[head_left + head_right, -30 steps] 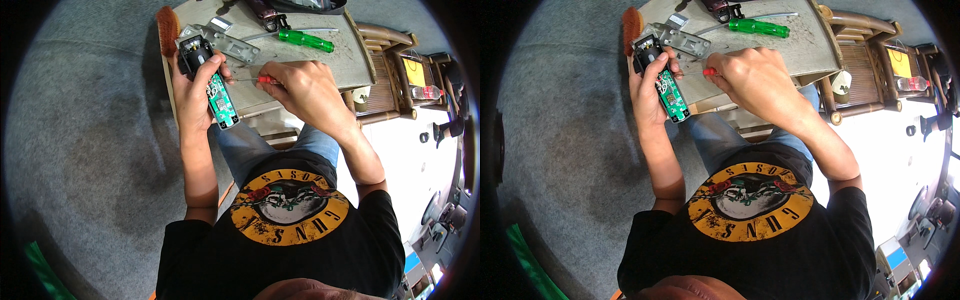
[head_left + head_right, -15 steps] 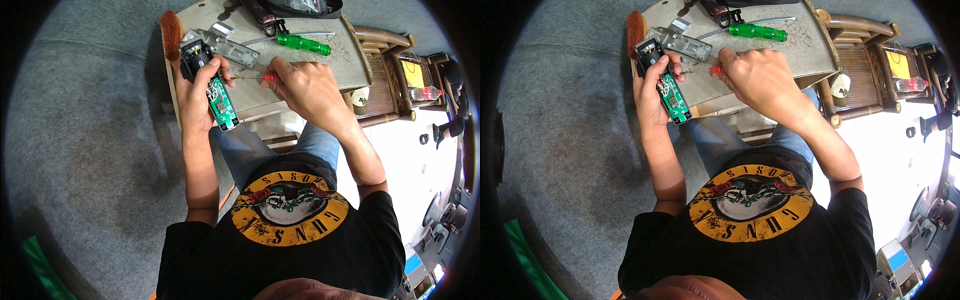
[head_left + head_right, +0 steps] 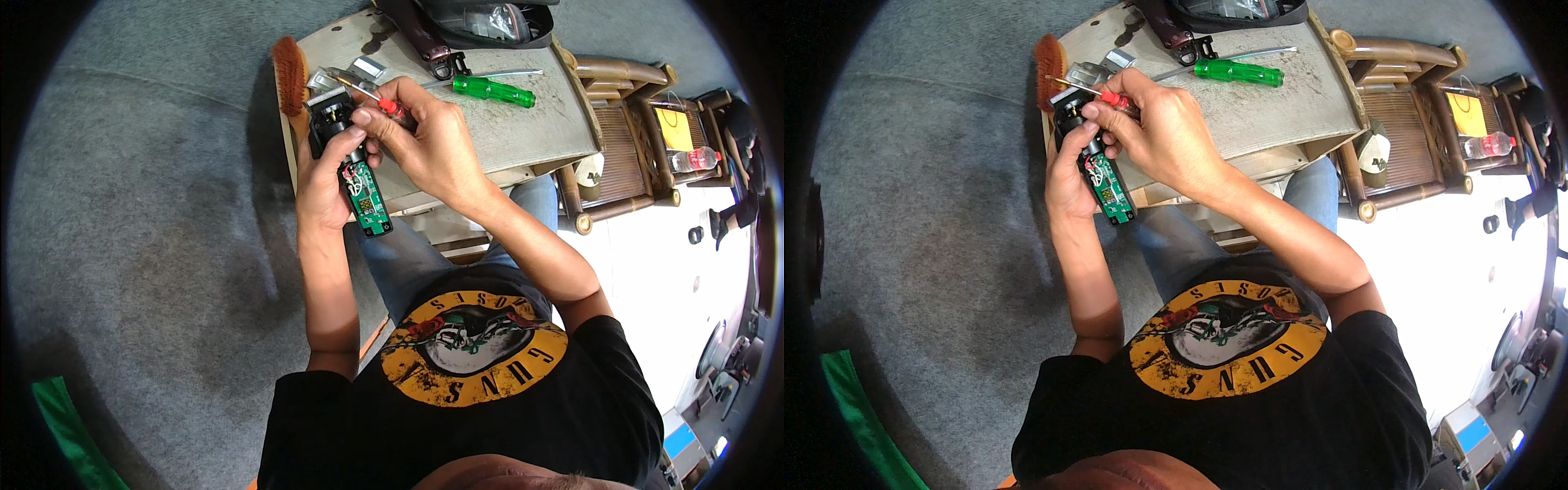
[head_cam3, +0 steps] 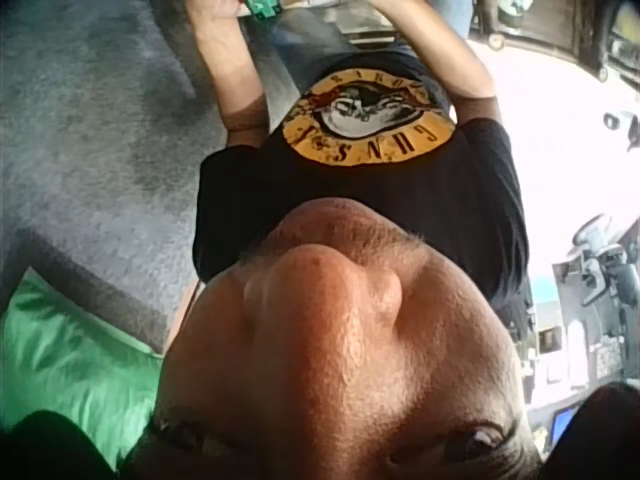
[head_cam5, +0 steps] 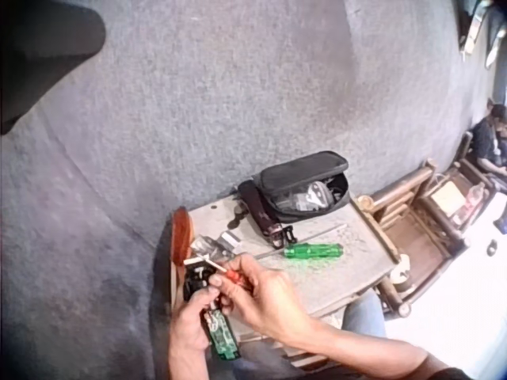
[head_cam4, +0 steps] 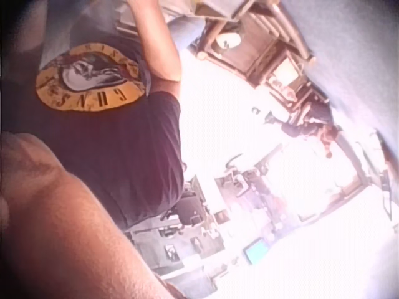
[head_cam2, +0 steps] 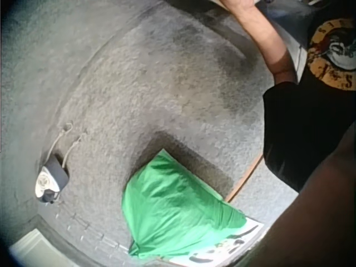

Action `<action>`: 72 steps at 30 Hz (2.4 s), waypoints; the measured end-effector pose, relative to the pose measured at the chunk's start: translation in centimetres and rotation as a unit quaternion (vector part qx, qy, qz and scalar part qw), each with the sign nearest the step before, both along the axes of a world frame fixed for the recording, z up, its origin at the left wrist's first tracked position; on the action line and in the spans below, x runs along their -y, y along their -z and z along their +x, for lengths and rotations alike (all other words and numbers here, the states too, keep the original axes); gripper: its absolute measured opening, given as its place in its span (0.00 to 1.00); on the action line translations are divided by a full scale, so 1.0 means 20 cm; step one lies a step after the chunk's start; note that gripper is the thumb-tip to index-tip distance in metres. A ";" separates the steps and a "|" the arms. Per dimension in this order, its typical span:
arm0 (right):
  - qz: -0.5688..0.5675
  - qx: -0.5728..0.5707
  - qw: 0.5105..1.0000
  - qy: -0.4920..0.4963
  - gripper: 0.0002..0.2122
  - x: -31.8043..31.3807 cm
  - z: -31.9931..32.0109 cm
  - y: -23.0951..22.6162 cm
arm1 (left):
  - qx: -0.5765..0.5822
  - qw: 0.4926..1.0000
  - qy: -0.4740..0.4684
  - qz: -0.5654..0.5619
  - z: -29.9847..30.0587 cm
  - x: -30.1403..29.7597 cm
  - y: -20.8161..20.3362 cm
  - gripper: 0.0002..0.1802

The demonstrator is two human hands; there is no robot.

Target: The person uses a screwdriver to remove and replace screws from the internal motor assembly of a disassembled hair clipper, then uses pliers to adjust small metal components near the blade.

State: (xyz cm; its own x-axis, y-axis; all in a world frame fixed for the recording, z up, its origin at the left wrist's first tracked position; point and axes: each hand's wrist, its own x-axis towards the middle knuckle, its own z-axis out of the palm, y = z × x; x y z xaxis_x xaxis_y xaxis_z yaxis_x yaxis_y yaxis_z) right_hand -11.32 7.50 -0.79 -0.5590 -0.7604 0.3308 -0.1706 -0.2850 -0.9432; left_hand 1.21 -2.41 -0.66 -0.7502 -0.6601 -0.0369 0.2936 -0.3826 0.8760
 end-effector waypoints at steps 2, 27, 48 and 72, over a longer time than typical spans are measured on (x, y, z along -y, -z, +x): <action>0.005 0.016 1.000 -0.011 0.10 -0.01 -0.01 0.00 | 0.009 1.000 0.017 -0.012 0.01 0.00 0.00 0.25; 0.069 -0.121 0.990 -0.002 0.16 -0.19 -0.07 -0.10 | -0.015 0.999 -0.026 0.024 0.00 -0.01 -0.01 0.29; 0.040 -0.241 0.970 0.019 0.06 -0.33 -0.15 0.02 | -0.024 0.999 -0.037 0.013 0.00 -0.01 -0.01 0.29; 0.156 -0.179 0.970 0.045 0.07 -0.35 -0.02 -0.11 | 0.001 0.997 -0.072 -0.039 -0.01 -0.03 -0.01 0.29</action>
